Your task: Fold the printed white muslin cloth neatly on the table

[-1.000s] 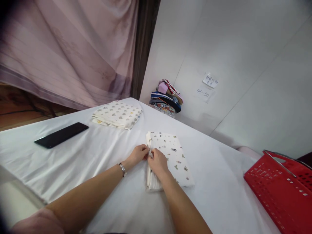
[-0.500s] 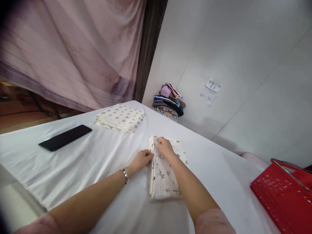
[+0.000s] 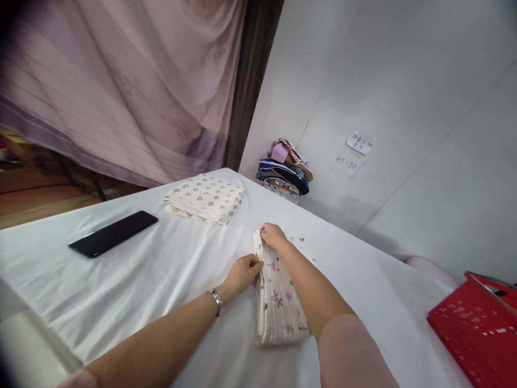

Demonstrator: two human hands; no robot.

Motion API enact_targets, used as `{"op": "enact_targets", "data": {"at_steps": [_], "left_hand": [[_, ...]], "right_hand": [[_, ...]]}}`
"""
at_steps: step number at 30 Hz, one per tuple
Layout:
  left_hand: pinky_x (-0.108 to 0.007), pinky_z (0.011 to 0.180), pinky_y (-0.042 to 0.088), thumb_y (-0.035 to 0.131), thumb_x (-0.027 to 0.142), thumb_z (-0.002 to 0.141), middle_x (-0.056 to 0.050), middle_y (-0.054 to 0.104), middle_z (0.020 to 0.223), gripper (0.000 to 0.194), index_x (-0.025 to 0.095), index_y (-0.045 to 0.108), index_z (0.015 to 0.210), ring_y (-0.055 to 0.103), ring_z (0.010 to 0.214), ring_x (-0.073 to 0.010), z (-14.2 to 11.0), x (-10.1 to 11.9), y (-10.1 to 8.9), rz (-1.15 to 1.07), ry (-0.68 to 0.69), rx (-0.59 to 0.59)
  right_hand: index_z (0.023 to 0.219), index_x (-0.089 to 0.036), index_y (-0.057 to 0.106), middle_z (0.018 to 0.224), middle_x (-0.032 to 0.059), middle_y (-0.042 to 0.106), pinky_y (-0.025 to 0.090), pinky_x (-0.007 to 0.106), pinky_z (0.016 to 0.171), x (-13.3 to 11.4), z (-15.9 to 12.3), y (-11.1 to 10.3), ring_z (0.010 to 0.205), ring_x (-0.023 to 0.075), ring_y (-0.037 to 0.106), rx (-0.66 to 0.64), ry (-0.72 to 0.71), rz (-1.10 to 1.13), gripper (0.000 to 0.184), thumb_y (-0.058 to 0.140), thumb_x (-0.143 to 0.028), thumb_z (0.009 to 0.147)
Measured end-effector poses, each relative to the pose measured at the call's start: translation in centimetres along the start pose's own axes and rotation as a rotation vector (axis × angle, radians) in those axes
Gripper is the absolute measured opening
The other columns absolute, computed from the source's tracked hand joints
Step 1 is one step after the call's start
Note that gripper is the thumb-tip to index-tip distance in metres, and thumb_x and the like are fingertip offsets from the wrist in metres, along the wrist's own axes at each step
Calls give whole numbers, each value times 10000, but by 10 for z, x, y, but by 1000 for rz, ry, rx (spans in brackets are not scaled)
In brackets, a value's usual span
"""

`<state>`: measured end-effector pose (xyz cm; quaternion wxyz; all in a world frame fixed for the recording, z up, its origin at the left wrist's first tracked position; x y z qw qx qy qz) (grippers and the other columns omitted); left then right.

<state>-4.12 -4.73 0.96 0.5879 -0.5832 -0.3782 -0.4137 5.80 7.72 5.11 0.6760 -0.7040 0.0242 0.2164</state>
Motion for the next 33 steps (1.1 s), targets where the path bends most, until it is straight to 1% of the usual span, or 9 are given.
{"op": "enact_targets", "data": {"at_steps": [8, 12, 15, 19, 24, 29, 33], "left_hand": [[-225, 555, 348, 499, 254, 740, 16, 544, 514, 174, 180, 518, 584, 512, 556, -124, -1, 3, -2, -15, -2, 1], [-223, 557, 353, 506, 262, 742, 17, 546, 516, 174, 179, 523, 590, 516, 555, -124, -1, 2, -1, -25, -11, -2], [-222, 555, 352, 504, 267, 745, 19, 544, 516, 177, 179, 518, 591, 514, 546, -121, 0, 0, -1, -25, -10, 4], [-223, 549, 349, 499, 280, 750, 16, 551, 523, 191, 181, 511, 587, 511, 543, -121, 0, -1, 0, -23, 8, 3], [-224, 549, 350, 498, 282, 747, 14, 552, 523, 177, 179, 527, 607, 512, 547, -124, -1, -2, 1, -34, 4, 1], [-226, 548, 346, 497, 286, 749, 18, 547, 520, 184, 181, 526, 601, 511, 548, -124, 0, -1, 0, -20, 5, 5], [-229, 555, 345, 490, 276, 748, 15, 550, 524, 188, 183, 523, 588, 512, 555, -125, 0, 0, 0, -8, 12, 11]], "right_hand": [[907, -239, 639, 694, -15, 640, 321, 203, 583, -8, -7, -6, 641, 126, 532, 17, -25, -64, 248, 472, -155, 744], [904, -238, 631, 691, -21, 635, 313, 200, 583, -8, -12, -7, 642, 124, 529, 27, -49, -65, 225, 473, -170, 759], [914, -231, 618, 647, -37, 617, 318, 190, 573, -6, -12, -5, 605, 112, 518, 15, -60, -41, 214, 474, -180, 765], [880, -210, 605, 561, -56, 578, 335, 179, 554, 0, -7, -1, 540, 97, 506, -34, -61, 8, 185, 483, -165, 748], [886, -188, 582, 480, -73, 536, 357, 181, 494, 6, 1, 5, 412, 88, 480, -114, -1, 77, 200, 466, -125, 736], [846, -185, 567, 489, -78, 530, 356, 165, 450, 7, 4, 4, 385, 70, 476, -139, 19, 136, 143, 487, -130, 742], [903, -194, 557, 551, -70, 550, 361, 158, 443, 7, 7, 6, 414, 65, 495, -113, 12, 165, 175, 458, -139, 770]]}}
Point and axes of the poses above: each hand's wrist, its own z-axis towards the middle knuckle, its own y-axis out of the palm, x = y × z, the point moved 3 cm from there along z, towards the middle knuckle
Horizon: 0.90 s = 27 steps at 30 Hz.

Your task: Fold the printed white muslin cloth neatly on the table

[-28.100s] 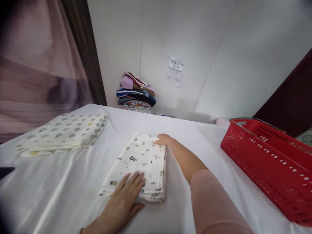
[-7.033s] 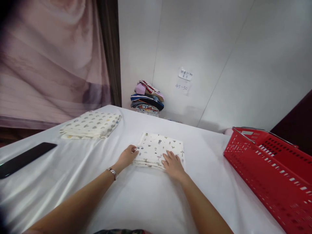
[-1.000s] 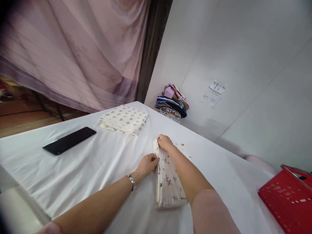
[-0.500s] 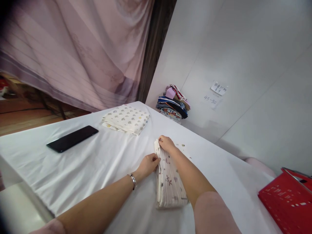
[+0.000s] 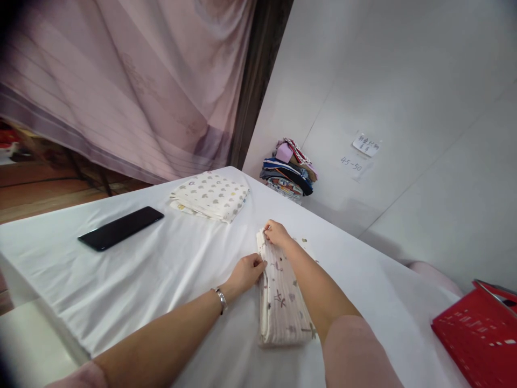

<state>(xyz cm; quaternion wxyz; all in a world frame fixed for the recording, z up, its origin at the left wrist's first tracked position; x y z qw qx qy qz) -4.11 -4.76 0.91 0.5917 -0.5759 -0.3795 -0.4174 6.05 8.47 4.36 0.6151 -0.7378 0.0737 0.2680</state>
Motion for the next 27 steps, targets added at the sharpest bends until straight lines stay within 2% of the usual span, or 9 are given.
{"op": "enact_targets", "data": {"at_steps": [8, 16, 18, 20, 23, 25, 27], "left_hand": [[-229, 563, 347, 481, 271, 749, 16, 548, 520, 191, 184, 515, 583, 515, 567, -126, -1, 1, 0, 9, 7, 7], [-227, 556, 346, 479, 287, 755, 16, 551, 529, 188, 180, 531, 609, 514, 562, -123, -1, 0, 1, 5, 1, -4], [-225, 552, 345, 480, 297, 758, 19, 545, 525, 194, 179, 531, 613, 510, 553, -120, 0, -1, 1, 2, -5, -6], [-223, 547, 342, 482, 306, 758, 23, 538, 519, 198, 179, 527, 613, 506, 543, -117, 0, -1, 1, 2, -14, -4], [-223, 544, 339, 488, 313, 756, 24, 536, 518, 198, 179, 521, 614, 505, 539, -116, 1, -2, 1, 13, -16, -3], [-224, 548, 341, 489, 314, 757, 23, 540, 521, 199, 180, 520, 613, 507, 542, -117, 1, -2, 1, 18, -8, -5], [-225, 548, 343, 490, 315, 758, 22, 544, 523, 201, 181, 519, 610, 509, 544, -118, 0, -2, 1, 17, -7, -7]], "right_hand": [[1043, -213, 589, 514, -69, 542, 360, 168, 452, 2, 8, 7, 386, 72, 466, -41, -19, -54, 306, 445, -148, 781], [932, -214, 668, 534, -30, 605, 378, 195, 509, -5, 11, 2, 409, 94, 503, -146, -36, -185, 274, 457, -157, 768], [925, -215, 672, 595, -7, 641, 398, 205, 556, -8, 12, 2, 497, 118, 560, -140, -30, -221, 268, 470, -158, 758], [916, -218, 675, 751, 26, 683, 414, 221, 638, -12, 12, 3, 675, 153, 612, -108, -32, -253, 256, 489, -163, 749], [941, -233, 668, 983, 46, 669, 411, 255, 749, -15, 7, 6, 912, 197, 594, -35, -31, -280, 261, 485, -173, 763], [1043, -248, 630, 1053, 40, 647, 407, 269, 796, -15, -1, 6, 979, 198, 573, 12, -26, -275, 314, 452, -181, 793], [1202, -246, 526, 1077, 34, 636, 407, 264, 826, -12, -13, 7, 996, 178, 565, 55, -26, -254, 402, 417, -188, 820]]}}
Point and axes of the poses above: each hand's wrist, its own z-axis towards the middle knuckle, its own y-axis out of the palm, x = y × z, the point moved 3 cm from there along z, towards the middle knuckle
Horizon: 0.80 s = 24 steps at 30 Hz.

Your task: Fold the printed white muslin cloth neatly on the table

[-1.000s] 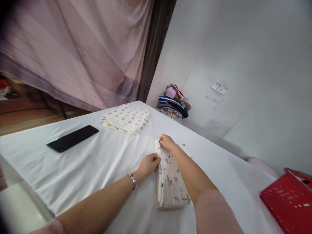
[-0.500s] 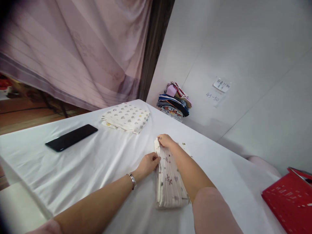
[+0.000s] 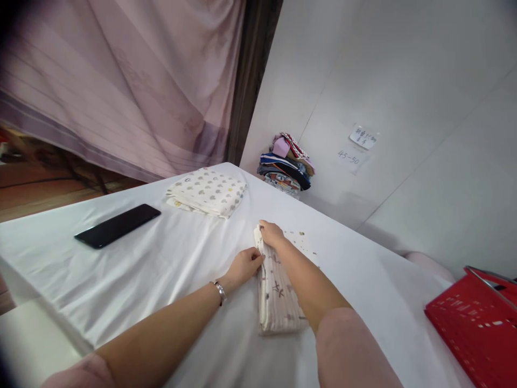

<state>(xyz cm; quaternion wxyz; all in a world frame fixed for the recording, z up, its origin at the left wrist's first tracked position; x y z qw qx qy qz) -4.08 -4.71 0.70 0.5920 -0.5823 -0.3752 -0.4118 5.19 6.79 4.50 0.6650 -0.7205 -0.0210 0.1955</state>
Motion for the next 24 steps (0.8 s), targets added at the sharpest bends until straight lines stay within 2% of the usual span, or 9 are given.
{"op": "enact_targets", "data": {"at_steps": [2, 4, 7, 9, 11, 18, 22, 24], "left_hand": [[-227, 545, 343, 488, 314, 758, 21, 549, 526, 202, 182, 518, 608, 509, 542, -120, 0, 1, 0, -4, -4, -2], [-228, 544, 344, 485, 310, 760, 18, 553, 529, 204, 181, 520, 605, 509, 542, -122, -1, 2, 0, -5, -6, -5], [-226, 548, 349, 474, 266, 760, 13, 558, 529, 193, 176, 525, 597, 510, 544, -121, -1, 3, -1, 1, 4, -10], [-225, 548, 349, 460, 223, 760, 13, 555, 524, 188, 174, 523, 590, 504, 536, -116, 0, 5, -2, 11, 17, -7], [-224, 547, 348, 445, 192, 758, 13, 548, 513, 191, 173, 516, 582, 496, 524, -113, 0, 5, -4, 27, 25, 0], [-227, 548, 353, 425, 223, 778, 5, 558, 524, 207, 175, 535, 611, 510, 530, -121, 0, 8, -7, 48, 39, -9], [-226, 554, 355, 427, 197, 768, -2, 570, 538, 175, 170, 554, 652, 525, 546, -124, -1, 8, -7, 57, 43, -8], [-223, 545, 354, 430, 217, 775, 2, 563, 530, 176, 172, 549, 653, 521, 535, -122, -1, 8, -6, 47, 36, -21]], "right_hand": [[1320, -220, 389, 1074, 31, 632, 411, 253, 843, 4, -16, 1, 975, 152, 569, 36, 2, 24, 483, 387, -194, 838], [1336, -195, 353, 1089, 36, 619, 415, 258, 863, 8, -35, 3, 972, 143, 564, 106, -16, 68, 497, 383, -204, 839], [1260, -186, 447, 1196, 55, 556, 377, 289, 945, 6, -59, 9, 1092, 157, 502, 215, -162, 156, 431, 398, -221, 833], [1212, -190, 496, 1230, 59, 533, 347, 301, 983, 0, -66, 15, 1148, 158, 464, 211, -281, 186, 388, 377, -218, 845], [1191, -185, 517, 1246, 68, 523, 326, 316, 1003, -5, -66, 19, 1174, 164, 445, 181, -326, 181, 371, 357, -219, 858], [1241, -211, 482, 1310, 60, 477, 262, 371, 1047, -5, -66, 21, 1252, 179, 368, 134, -273, 249, 394, 349, -339, 893], [1292, -199, 430, 1403, 74, 359, 153, 451, 1079, -4, -77, 25, 1325, 217, 238, 94, -202, 288, 461, 325, -420, 902], [1291, -216, 431, 1384, 62, 391, 175, 441, 1076, -6, -80, 23, 1304, 210, 287, 77, -208, 339, 455, 313, -427, 905]]}}
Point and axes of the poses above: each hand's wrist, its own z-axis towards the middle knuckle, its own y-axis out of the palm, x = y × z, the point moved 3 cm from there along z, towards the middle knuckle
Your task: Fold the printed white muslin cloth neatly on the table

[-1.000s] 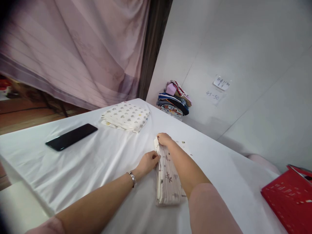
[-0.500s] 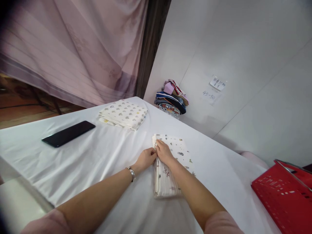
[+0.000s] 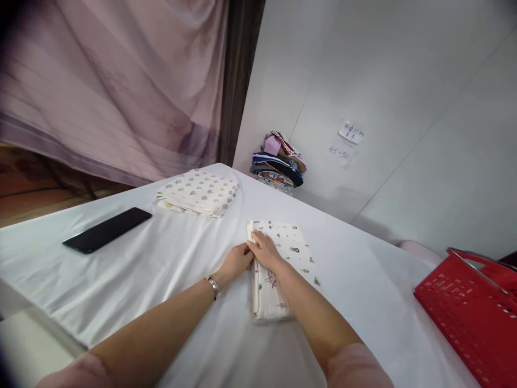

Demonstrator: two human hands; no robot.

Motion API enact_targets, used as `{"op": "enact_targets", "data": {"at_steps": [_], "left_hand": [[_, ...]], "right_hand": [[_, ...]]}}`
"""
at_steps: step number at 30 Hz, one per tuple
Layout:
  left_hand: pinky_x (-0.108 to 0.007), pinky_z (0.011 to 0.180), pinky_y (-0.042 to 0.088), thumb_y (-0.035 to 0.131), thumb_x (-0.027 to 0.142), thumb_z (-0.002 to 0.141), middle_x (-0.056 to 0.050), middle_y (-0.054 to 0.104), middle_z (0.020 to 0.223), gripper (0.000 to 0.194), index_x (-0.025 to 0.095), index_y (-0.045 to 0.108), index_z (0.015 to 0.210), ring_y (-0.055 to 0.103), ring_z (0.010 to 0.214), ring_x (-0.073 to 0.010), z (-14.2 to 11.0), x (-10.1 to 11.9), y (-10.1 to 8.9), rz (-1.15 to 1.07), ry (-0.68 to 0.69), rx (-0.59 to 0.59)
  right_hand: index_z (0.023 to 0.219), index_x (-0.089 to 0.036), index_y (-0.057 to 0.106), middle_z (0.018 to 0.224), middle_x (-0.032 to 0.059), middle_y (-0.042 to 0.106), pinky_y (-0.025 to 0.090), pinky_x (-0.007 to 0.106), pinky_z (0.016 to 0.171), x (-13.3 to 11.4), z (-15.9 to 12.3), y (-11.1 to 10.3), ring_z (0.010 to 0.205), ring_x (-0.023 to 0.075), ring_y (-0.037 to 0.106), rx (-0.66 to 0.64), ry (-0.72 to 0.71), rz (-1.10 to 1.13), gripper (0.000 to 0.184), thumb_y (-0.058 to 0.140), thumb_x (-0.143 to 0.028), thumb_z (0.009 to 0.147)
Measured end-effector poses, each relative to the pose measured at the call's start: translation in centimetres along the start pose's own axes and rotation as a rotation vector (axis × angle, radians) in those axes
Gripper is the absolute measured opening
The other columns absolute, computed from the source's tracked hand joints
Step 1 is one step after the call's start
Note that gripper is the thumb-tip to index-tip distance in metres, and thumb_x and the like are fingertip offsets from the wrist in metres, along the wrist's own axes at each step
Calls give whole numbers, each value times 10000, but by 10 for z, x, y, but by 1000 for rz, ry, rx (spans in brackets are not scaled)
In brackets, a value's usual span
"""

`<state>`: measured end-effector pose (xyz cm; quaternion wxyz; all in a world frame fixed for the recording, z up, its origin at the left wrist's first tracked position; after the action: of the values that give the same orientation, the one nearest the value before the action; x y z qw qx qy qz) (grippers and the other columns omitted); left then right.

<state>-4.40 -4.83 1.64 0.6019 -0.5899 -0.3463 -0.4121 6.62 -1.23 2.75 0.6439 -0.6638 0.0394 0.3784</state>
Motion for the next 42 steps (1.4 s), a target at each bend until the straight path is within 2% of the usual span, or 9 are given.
{"op": "enact_targets", "data": {"at_steps": [3, 6, 10, 15, 23, 29, 33, 37, 42], "left_hand": [[-219, 519, 347, 437, 267, 781, 13, 539, 505, 201, 177, 520, 622, 497, 497, -114, -1, 0, 0, -13, -31, -19], [-215, 506, 343, 445, 272, 770, 21, 529, 498, 195, 181, 501, 606, 484, 482, -107, -1, -1, 0, -26, -56, -33], [-215, 521, 348, 448, 265, 761, 22, 538, 514, 184, 184, 501, 604, 488, 502, -106, -1, -2, 0, -27, -58, -15], [-216, 535, 354, 454, 259, 757, 21, 540, 521, 183, 184, 498, 596, 500, 522, -109, -1, -3, 1, -15, -47, 4], [-217, 521, 359, 464, 283, 763, 26, 541, 524, 189, 184, 504, 607, 496, 504, -106, -1, -5, 2, -39, -50, -1], [-220, 520, 366, 480, 317, 758, 21, 569, 574, 185, 188, 505, 628, 535, 538, -113, -3, -6, 3, -40, -43, -29], [-219, 505, 373, 462, 322, 768, 27, 559, 555, 176, 189, 510, 662, 537, 503, -110, -2, -10, 6, -65, -67, -54], [-219, 512, 373, 466, 301, 760, 21, 576, 578, 157, 188, 513, 663, 535, 516, -112, -2, -9, 5, -53, -52, -56], [-223, 535, 369, 476, 278, 746, 14, 581, 587, 144, 188, 523, 644, 533, 547, -119, -3, -4, 3, -20, -28, -38]], "right_hand": [[1276, -240, 445, 1321, 48, 468, 254, 402, 1050, 5, -7, -14, 1259, 200, 364, 76, -4, 0, 435, 343, -416, 892], [1272, -221, 446, 1337, 71, 444, 237, 427, 1051, 31, -26, -39, 1281, 234, 324, 192, 104, -176, 457, 440, -368, 840], [1300, -187, 407, 1362, 102, 409, 278, 403, 1029, 82, -65, -76, 1264, 249, 351, 256, 359, -361, 526, 469, -347, 803], [1348, -155, 339, 1209, 140, 555, 428, 389, 881, 125, -89, -92, 1071, 265, 549, 154, 705, -231, 630, 443, -451, 801], [1283, -243, 435, 1204, 108, 565, 454, 395, 827, 141, -72, -84, 1051, 283, 555, 220, 502, -207, 595, 540, -480, 746], [1389, -199, 273, 1263, 130, 514, 424, 365, 864, 156, -44, -117, 1102, 276, 518, 133, 535, -262, 710, 541, -423, 771], [1365, -121, 320, 1247, 165, 515, 383, 390, 919, 152, -20, -124, 1141, 286, 484, 169, 549, -397, 627, 505, -335, 806], [1303, -154, 423, 1366, 117, 401, 273, 378, 1033, 121, -9, -99, 1268, 244, 339, 194, 419, -428, 482, 445, -270, 836], [1341, -186, 369, 1431, 81, 307, 182, 410, 1082, 63, -22, -51, 1336, 220, 211, 98, 112, -280, 535, 421, -398, 853]]}}
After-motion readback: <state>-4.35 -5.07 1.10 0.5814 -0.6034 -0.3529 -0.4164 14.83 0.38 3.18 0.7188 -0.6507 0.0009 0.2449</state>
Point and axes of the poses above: each hand's wrist, its own z-axis towards the middle knuckle, its own y-axis out of the palm, x = y × z, the point moved 3 cm from there along z, towards the middle knuckle
